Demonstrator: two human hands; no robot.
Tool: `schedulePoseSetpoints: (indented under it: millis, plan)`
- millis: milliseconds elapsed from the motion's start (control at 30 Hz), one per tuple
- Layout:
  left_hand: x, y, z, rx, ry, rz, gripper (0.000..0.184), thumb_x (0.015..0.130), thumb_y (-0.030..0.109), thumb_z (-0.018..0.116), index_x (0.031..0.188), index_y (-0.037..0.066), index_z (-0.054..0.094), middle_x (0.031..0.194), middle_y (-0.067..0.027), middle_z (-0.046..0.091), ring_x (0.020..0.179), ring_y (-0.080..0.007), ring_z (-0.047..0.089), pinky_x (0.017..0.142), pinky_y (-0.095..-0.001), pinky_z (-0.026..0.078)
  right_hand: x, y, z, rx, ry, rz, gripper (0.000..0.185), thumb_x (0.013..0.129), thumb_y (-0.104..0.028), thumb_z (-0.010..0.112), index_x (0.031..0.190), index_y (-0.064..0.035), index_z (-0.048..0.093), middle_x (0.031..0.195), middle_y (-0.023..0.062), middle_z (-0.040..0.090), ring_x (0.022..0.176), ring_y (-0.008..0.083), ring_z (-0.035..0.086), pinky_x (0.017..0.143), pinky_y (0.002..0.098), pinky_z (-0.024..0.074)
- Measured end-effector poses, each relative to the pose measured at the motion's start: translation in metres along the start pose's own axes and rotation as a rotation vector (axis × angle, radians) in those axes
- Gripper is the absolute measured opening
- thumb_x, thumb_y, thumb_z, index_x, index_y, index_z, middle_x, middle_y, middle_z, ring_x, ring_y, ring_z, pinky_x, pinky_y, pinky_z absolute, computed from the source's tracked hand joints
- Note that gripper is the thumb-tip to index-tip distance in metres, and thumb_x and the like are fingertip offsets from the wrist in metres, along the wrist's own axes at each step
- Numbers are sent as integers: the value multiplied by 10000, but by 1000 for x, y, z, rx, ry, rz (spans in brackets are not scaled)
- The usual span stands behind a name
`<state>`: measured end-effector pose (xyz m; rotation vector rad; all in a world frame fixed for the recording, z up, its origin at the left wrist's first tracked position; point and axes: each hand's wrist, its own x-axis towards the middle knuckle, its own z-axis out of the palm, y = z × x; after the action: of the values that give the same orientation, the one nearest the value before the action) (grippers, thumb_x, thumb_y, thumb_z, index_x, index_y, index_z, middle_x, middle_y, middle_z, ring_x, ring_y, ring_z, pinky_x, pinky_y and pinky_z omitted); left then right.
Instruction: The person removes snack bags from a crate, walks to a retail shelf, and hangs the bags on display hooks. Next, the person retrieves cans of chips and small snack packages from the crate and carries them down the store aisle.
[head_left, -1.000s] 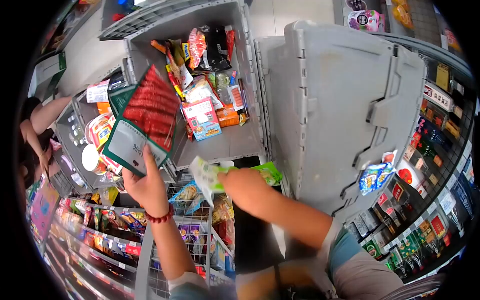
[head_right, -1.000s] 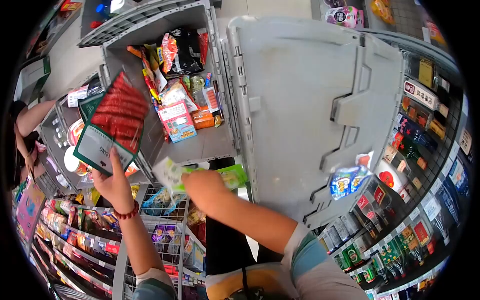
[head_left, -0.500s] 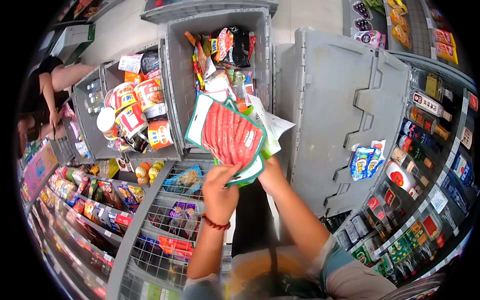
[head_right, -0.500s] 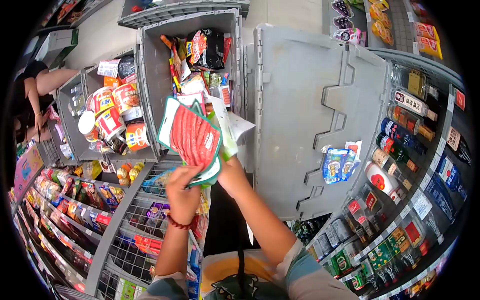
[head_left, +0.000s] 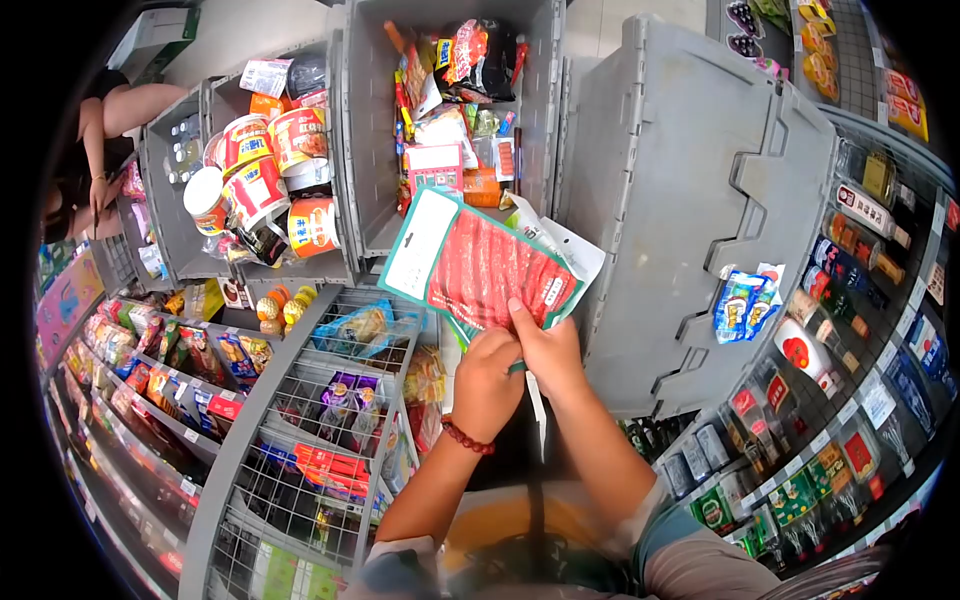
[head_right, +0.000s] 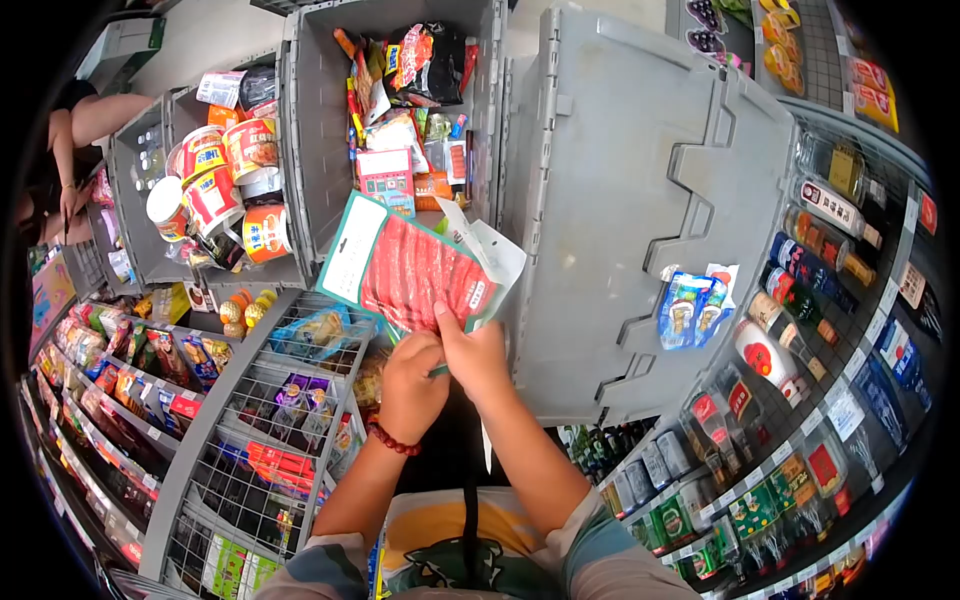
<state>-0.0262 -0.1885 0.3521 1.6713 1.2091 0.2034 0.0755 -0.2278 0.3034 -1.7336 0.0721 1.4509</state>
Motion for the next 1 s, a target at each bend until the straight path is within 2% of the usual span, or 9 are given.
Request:
schedulePoseSetpoints:
  millis: [233,300,333,433,600,700,867,967,1000]
  plan:
    - [2,-4,-15,-37,-55,32,200,746,-45,715,937,-9,672,945,-149,657,913,-351,646,828,-400,521,12,10,1,-218,38,-36,275,993,-145,646,1214,17,637,1119,52,713,980,124,648,886,307,506]
    - [5,4,-28,-56,-120,-15,208,804,9,720,1006,-2,673,986,-154,666,949,-346,653,863,-389,521,14,4,10,-405,148,-240,332,954,-312,674,1019,14,678,851,224,717,830,370,724,720,439,527]
    - [6,4,-34,-56,-123,-11,208,804,9,720,1006,-2,673,986,-154,666,949,-346,653,863,-389,521,16,-3,9,-530,109,-159,325,955,-318,655,1081,-19,671,889,259,698,889,473,663,725,493,527]
    - [13,2,-57,-59,-98,-108,168,862,61,697,1020,13,664,1013,-163,676,929,-360,652,854,-395,520,28,-27,18,-765,-14,-158,264,961,-232,654,1093,-3,659,998,269,698,935,449,679,774,439,543]
    - [29,-16,-71,-32,104,-156,137,892,-13,630,1027,-4,647,984,-157,654,930,-320,652,841,-377,514,55,-38,32,-969,-290,-383,417,804,-61,688,1198,-2,567,897,265,682,884,476,653,765,533,525]
    - [35,-26,-70,3,119,-131,123,915,-20,614,1034,-11,642,1025,-155,645,947,-307,649,835,-363,522,61,-44,47,-1143,-425,-358,384,795,-49,695,1161,-11,584,897,256,687,861,461,666,762,533,529]
    - [68,-44,-79,-360,322,-319,128,1039,100,533,1059,5,616,934,-38,632,812,-82,602,730,-245,501,68,-37,62,-1317,-631,-405,166,797,-112,687,945,-38,707,879,186,717,845,359,723,717,468,572]
    - [138,-69,-86,-345,283,-363,153,1024,155,569,1046,16,629,843,-1,616,736,-62,559,658,-225,474,84,-11,75,-1480,-801,-378,219,785,-91,705,992,-39,753,973,178,742,898,349,735,740,474,599]
    - [167,-87,-81,-339,243,-395,158,1016,164,580,1038,19,639,833,3,619,735,-66,564,654,-232,476,93,5,86,-1604,-889,-287,311,754,-103,754,1058,-42,772,1065,168,748,957,358,733,765,552,604]
